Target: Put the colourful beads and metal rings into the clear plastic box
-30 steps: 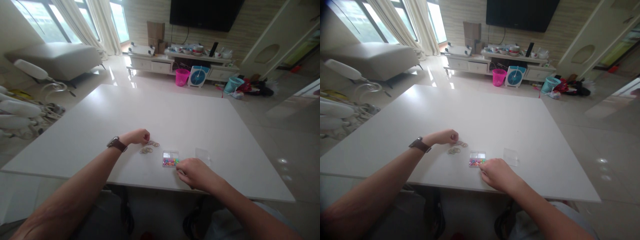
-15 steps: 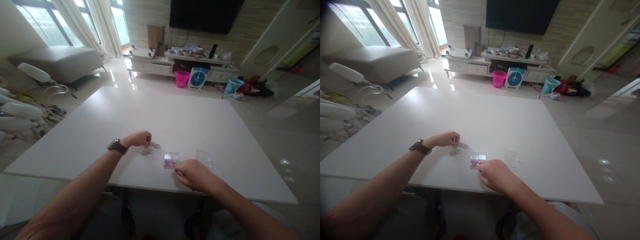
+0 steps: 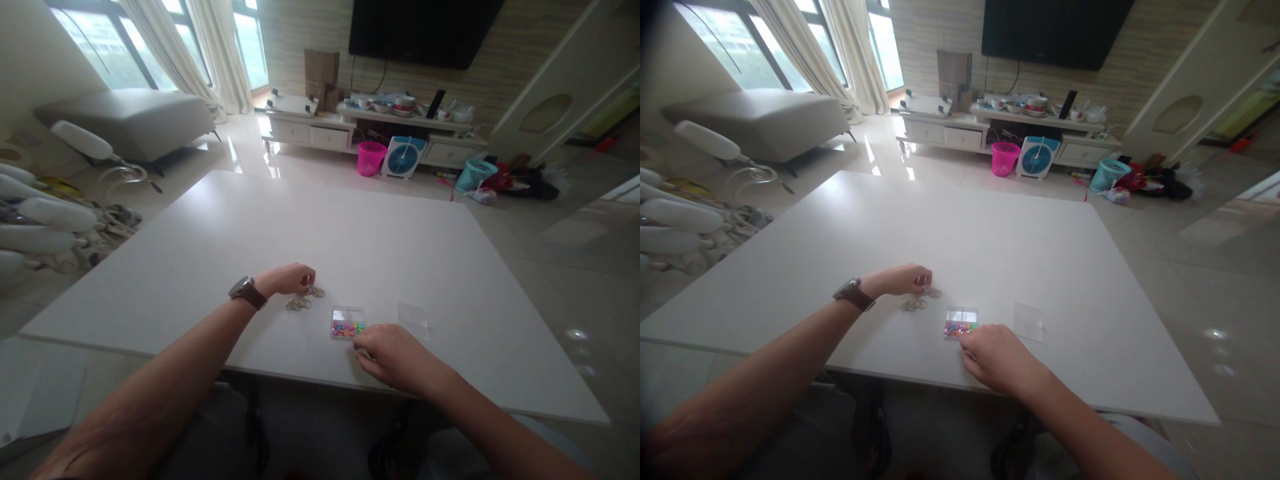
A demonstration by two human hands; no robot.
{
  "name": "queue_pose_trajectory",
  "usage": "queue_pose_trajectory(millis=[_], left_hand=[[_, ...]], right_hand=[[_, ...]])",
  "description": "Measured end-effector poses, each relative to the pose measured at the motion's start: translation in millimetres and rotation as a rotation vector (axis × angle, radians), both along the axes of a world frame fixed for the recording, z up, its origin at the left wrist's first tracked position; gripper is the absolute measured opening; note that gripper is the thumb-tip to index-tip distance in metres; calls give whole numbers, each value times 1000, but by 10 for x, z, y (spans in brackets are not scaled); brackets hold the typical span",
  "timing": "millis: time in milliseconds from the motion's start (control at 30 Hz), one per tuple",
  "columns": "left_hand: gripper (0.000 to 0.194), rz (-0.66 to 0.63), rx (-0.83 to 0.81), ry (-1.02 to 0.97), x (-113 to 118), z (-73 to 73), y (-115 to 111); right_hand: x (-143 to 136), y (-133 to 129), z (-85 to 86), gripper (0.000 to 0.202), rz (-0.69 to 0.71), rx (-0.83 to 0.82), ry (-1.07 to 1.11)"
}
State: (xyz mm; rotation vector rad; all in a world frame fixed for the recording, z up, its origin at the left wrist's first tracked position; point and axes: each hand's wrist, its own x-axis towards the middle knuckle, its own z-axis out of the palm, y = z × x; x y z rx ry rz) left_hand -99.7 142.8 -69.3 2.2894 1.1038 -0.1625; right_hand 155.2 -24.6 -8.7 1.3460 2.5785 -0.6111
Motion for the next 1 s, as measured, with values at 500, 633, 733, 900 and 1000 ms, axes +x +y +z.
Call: queue_pose_trajectory(millis=[500,633,733,900,1000], left_hand=[[17,25,-1,41,-67,44,15],[17,26,12,28,-65,82,12],[16,28,37,16,-61,136,2],[13,27,43,11,-53,189,-21],[13,15,31,4,-44,189,-33]], right_hand=[[17,3,-28,15,-1,-2,-7],[5,12,-39,14,11,12,3],[-5,21,-34,13,19,19,11],[-11,12,-1,11,18,24,9],[-10,-6,8,14,22,12,1]])
